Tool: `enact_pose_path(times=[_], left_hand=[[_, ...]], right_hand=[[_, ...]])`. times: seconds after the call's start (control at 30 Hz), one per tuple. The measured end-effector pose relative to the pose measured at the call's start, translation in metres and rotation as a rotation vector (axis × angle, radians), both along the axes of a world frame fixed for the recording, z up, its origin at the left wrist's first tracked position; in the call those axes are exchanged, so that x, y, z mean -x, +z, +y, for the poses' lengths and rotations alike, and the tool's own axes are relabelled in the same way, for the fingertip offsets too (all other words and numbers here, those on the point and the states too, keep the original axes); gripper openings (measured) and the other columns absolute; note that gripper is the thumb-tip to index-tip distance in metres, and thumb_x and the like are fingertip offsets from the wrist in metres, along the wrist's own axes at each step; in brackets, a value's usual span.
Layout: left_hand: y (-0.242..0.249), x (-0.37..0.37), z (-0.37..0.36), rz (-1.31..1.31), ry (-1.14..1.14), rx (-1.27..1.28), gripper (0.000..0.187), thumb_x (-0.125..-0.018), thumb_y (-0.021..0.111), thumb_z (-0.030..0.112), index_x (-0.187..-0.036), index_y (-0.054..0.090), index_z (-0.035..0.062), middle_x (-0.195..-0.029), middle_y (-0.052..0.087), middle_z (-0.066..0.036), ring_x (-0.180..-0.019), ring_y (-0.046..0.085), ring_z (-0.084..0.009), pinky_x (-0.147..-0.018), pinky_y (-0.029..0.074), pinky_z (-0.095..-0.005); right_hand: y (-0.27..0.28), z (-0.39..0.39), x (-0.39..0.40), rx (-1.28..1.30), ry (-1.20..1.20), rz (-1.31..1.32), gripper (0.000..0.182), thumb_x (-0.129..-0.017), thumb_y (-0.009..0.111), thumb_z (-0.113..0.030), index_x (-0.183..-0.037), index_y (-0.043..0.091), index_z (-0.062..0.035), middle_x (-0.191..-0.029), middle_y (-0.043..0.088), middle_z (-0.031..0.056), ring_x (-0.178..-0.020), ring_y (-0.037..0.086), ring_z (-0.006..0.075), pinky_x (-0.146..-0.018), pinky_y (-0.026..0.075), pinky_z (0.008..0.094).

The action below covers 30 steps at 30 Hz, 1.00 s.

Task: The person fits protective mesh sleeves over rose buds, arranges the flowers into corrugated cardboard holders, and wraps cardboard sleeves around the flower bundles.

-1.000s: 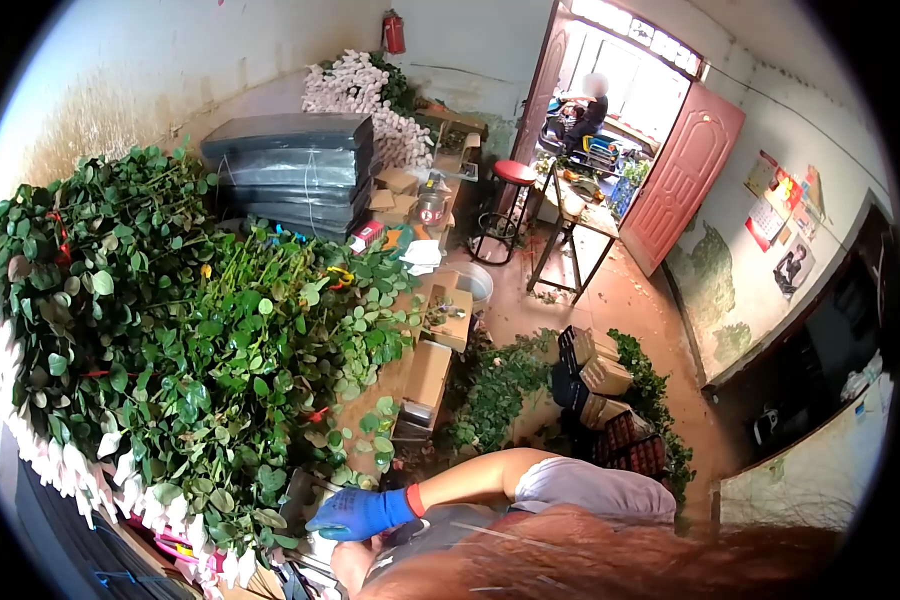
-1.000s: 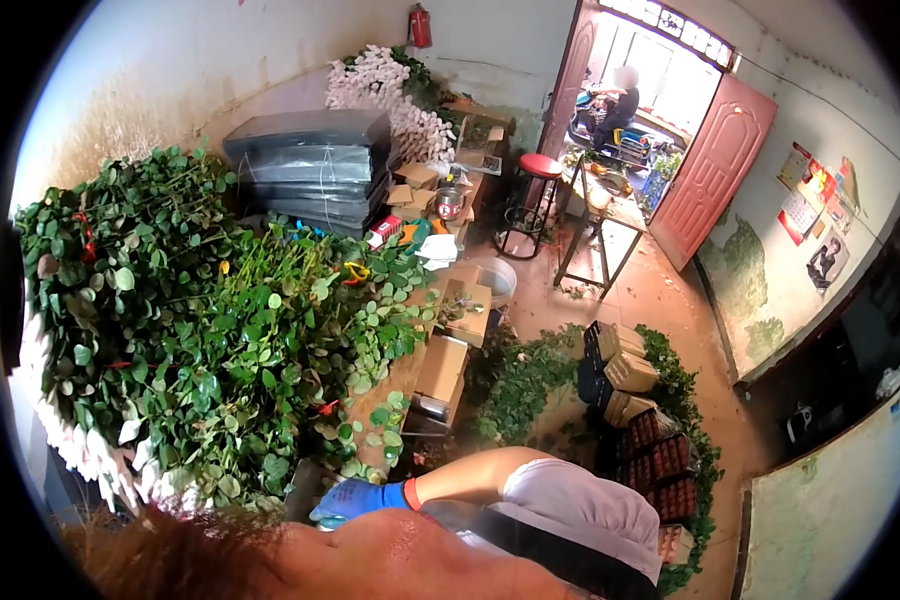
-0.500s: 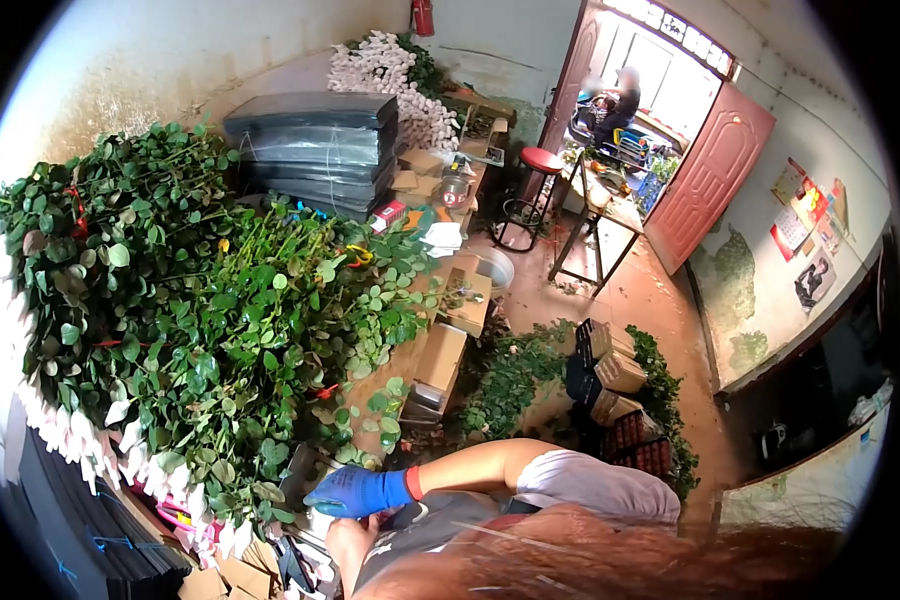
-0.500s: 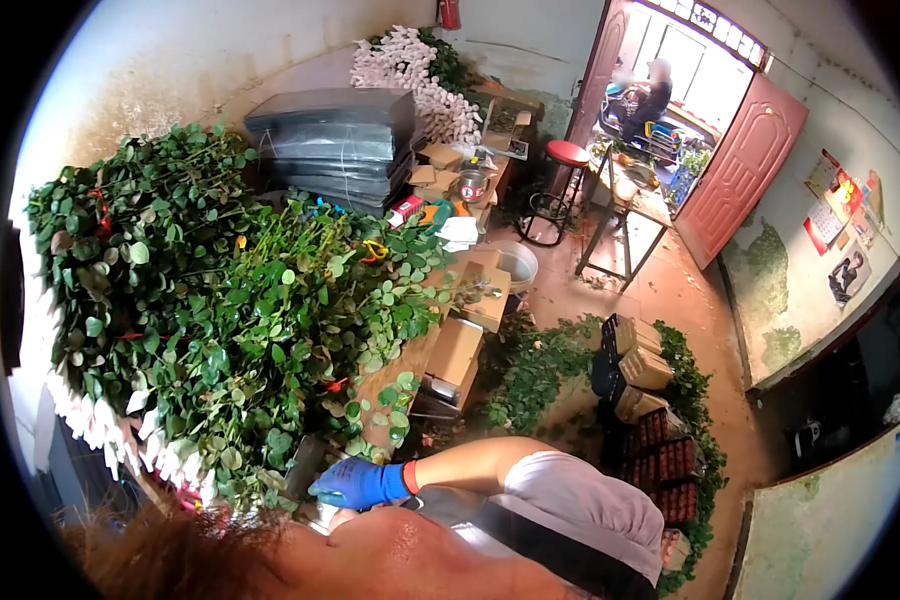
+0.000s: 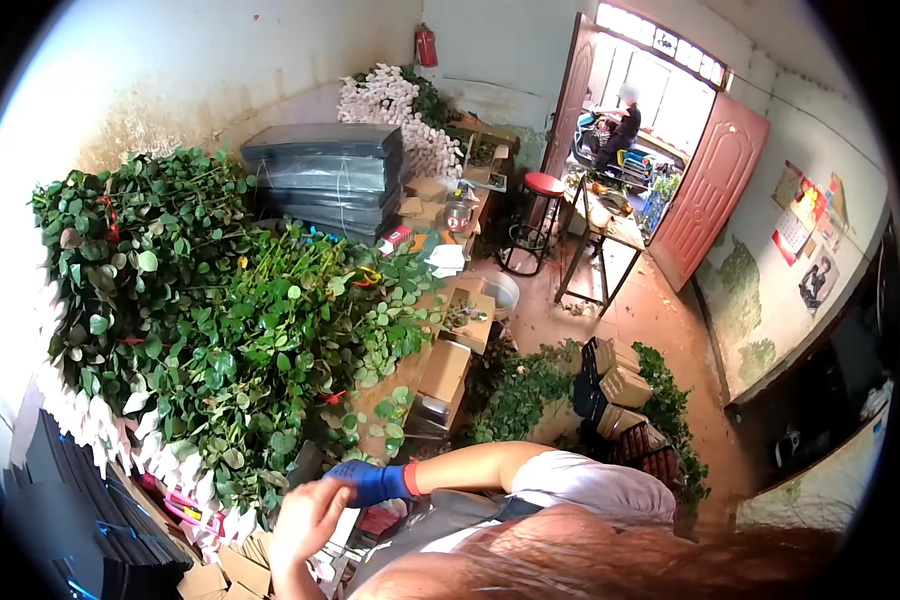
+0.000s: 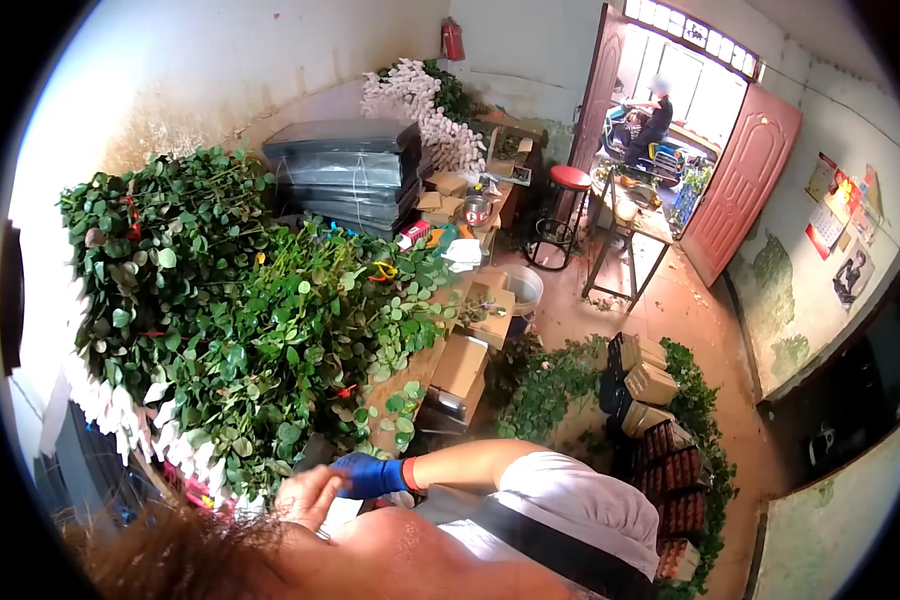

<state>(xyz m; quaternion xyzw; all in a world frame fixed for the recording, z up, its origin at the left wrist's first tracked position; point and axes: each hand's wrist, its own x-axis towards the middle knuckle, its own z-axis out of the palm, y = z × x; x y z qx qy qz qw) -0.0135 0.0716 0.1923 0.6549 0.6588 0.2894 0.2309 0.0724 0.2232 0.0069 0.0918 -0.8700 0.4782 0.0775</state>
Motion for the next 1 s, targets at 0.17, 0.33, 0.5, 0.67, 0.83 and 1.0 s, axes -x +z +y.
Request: enact_pose_path(times=[0.17,0.33,0.5,0.67,0.83,1.0], left_hand=[[0.091,-0.017,0.015,-0.808,-0.377,-0.411,0.04,-0.098,0.058,0.024,-0.13,0.057,0.0002,-0.122,0.064,-0.022,-0.099,0.067,-0.0266,-0.09,0.053,-0.0424],[0.184,-0.048,0.043,-1.194,-0.758,-0.461,0.047,-0.101,0.051,0.041,-0.123,0.058,0.0005,-0.124,0.057,-0.025,-0.101,0.064,-0.0312,-0.097,0.047,-0.0464],[0.217,-0.067,0.057,-1.258,-0.794,-0.432,0.034,-0.1,0.05,0.034,-0.112,0.057,0.0027,-0.112,0.057,-0.02,-0.091,0.062,-0.0276,-0.09,0.046,-0.0434],[0.234,-0.077,0.057,-1.322,-0.789,-0.442,0.023,-0.099,0.048,0.027,-0.102,0.056,0.0049,-0.1,0.057,-0.015,-0.081,0.06,-0.0239,-0.082,0.044,-0.0403],[0.244,-0.086,0.042,-1.383,-0.743,-0.482,0.017,-0.099,0.047,0.019,-0.091,0.055,0.007,-0.088,0.057,-0.01,-0.071,0.058,-0.0203,-0.075,0.043,-0.0372],[0.251,-0.087,-0.006,-1.613,-0.589,-0.634,0.02,-0.098,0.045,0.012,-0.08,0.053,0.0092,-0.076,0.057,-0.005,-0.061,0.056,-0.0166,-0.067,0.041,-0.0341]], right_hand=[[0.009,-0.003,-0.003,-0.057,-0.005,-0.052,0.034,-0.098,0.051,-0.037,-0.119,0.065,-0.0137,-0.11,0.067,0.0148,-0.099,0.064,0.0354,-0.085,0.052,0.0419],[0.013,-0.005,-0.007,-0.149,-0.053,-0.074,0.034,-0.098,0.052,-0.036,-0.118,0.065,-0.0133,-0.11,0.068,0.0148,-0.099,0.064,0.0358,-0.085,0.052,0.0427],[0.023,-0.007,-0.012,-0.182,-0.098,-0.091,0.034,-0.097,0.052,-0.036,-0.118,0.066,-0.0129,-0.109,0.068,0.0147,-0.099,0.064,0.0362,-0.085,0.052,0.0434],[0.02,-0.007,-0.009,-0.212,-0.125,-0.1,0.034,-0.097,0.053,-0.035,-0.118,0.066,-0.0125,-0.108,0.069,0.0147,-0.098,0.065,0.0366,-0.085,0.052,0.0442],[0.017,-0.01,-0.007,-0.242,-0.145,-0.1,0.034,-0.097,0.054,-0.035,-0.118,0.067,-0.0121,-0.108,0.069,0.0147,-0.098,0.065,0.037,-0.085,0.052,0.045],[0.017,-0.012,-0.003,-0.251,-0.155,-0.09,0.033,-0.097,0.055,-0.035,-0.117,0.067,-0.0117,-0.107,0.07,0.0147,-0.097,0.065,0.0374,-0.085,0.052,0.0458]])
